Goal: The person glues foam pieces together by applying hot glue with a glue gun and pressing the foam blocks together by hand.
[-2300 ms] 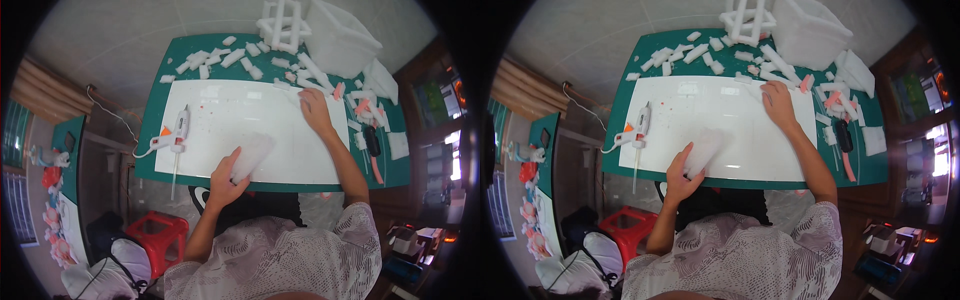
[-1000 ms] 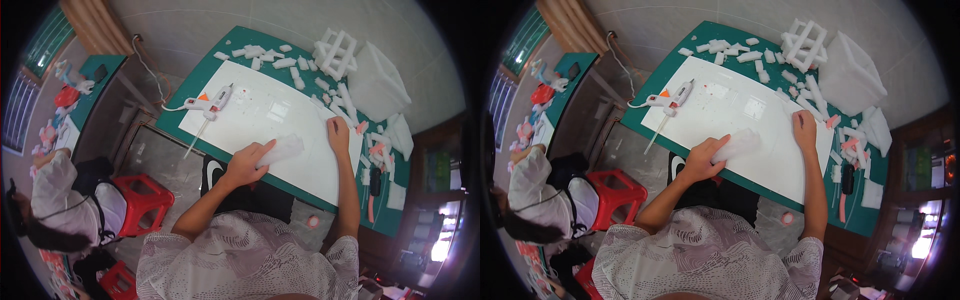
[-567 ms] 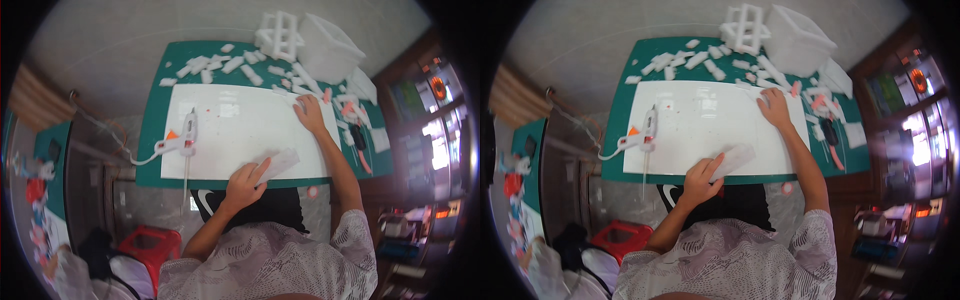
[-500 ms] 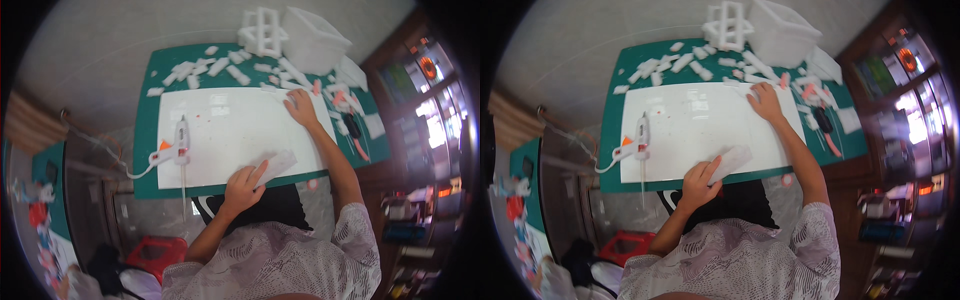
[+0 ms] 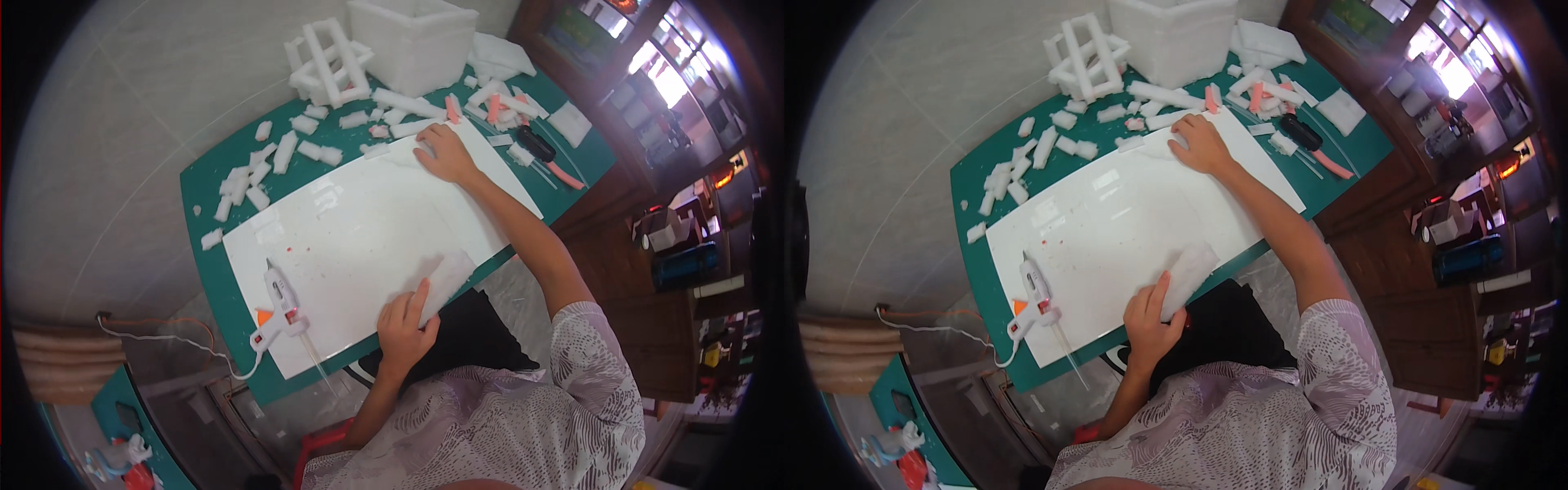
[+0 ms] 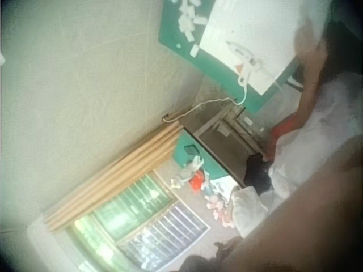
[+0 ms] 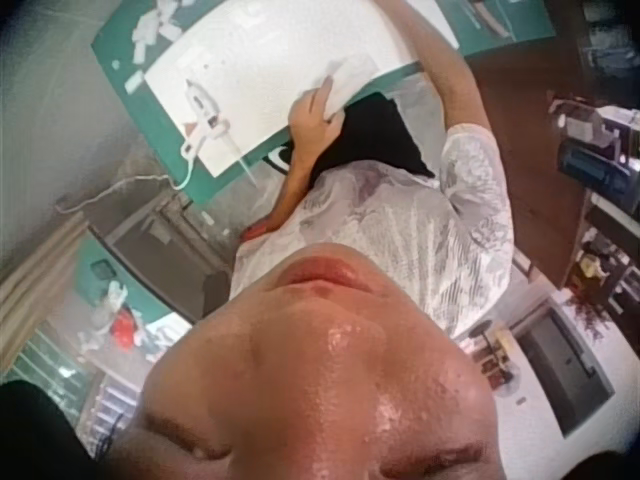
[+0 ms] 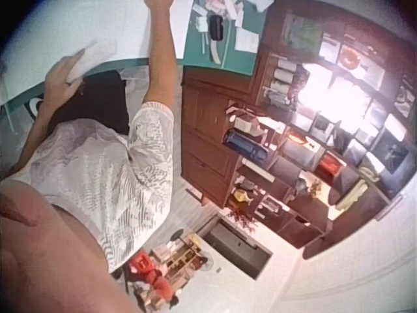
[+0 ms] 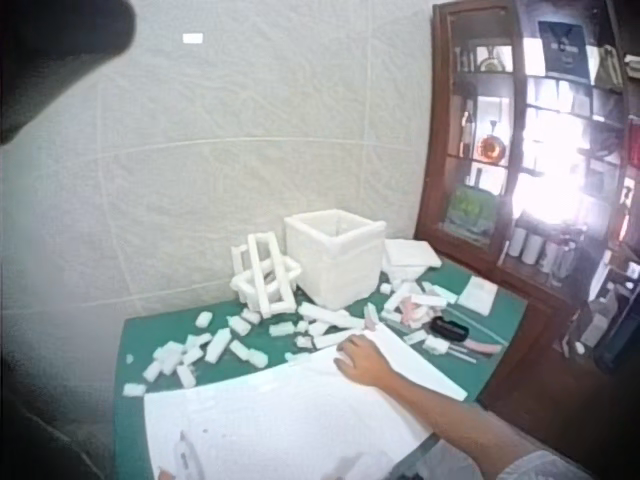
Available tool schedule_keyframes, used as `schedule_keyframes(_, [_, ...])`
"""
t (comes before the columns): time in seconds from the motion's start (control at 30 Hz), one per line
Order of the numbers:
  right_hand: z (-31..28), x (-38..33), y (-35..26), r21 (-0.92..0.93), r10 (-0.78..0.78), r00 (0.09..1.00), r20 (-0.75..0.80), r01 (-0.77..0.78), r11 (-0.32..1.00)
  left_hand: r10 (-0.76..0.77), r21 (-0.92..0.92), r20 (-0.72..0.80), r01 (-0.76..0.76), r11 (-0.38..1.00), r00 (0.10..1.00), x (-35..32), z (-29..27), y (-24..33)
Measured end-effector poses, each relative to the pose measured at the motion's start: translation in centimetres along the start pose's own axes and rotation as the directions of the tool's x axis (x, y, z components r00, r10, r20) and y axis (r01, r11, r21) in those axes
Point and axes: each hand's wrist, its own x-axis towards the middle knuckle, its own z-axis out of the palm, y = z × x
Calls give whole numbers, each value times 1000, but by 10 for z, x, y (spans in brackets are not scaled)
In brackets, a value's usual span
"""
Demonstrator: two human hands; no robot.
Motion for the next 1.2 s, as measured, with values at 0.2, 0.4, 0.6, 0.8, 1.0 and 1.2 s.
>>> schedule_keyframes(0.2, [10, 3, 1, -11, 44, 996, -82, -45, 999, 14, 34, 35, -15, 999, 999, 1, -2, -2])
schedule_keyframes(0.4, [7, -4, 9, -13, 55, 991, -122, -57, 998, -7, 39, 63, 5, 999, 998, 0, 6, 1])
schedule_keyframes(0.6, [11, 2, 9, -7, 48, 989, -142, -49, 999, -35, 106, 17, 33, 994, 999, 0, 9, -1])
schedule_keyframes(0.8, [25, 4, 32, 159, 169, 955, -245, -133, 978, -50, 144, -46, 56, 988, 998, 2, 12, -4])
schedule_keyframes(1.0, [11, 10, 18, 373, 290, 938, -188, -205, 905, -69, 311, -192, 128, 942, 979, 1, 16, 5])
schedule_keyframes(1.2, [5, 1, -27, 405, 49, 991, -128, 7, 914, -63, 385, -291, 177, 906, 955, 3, 26, 9])
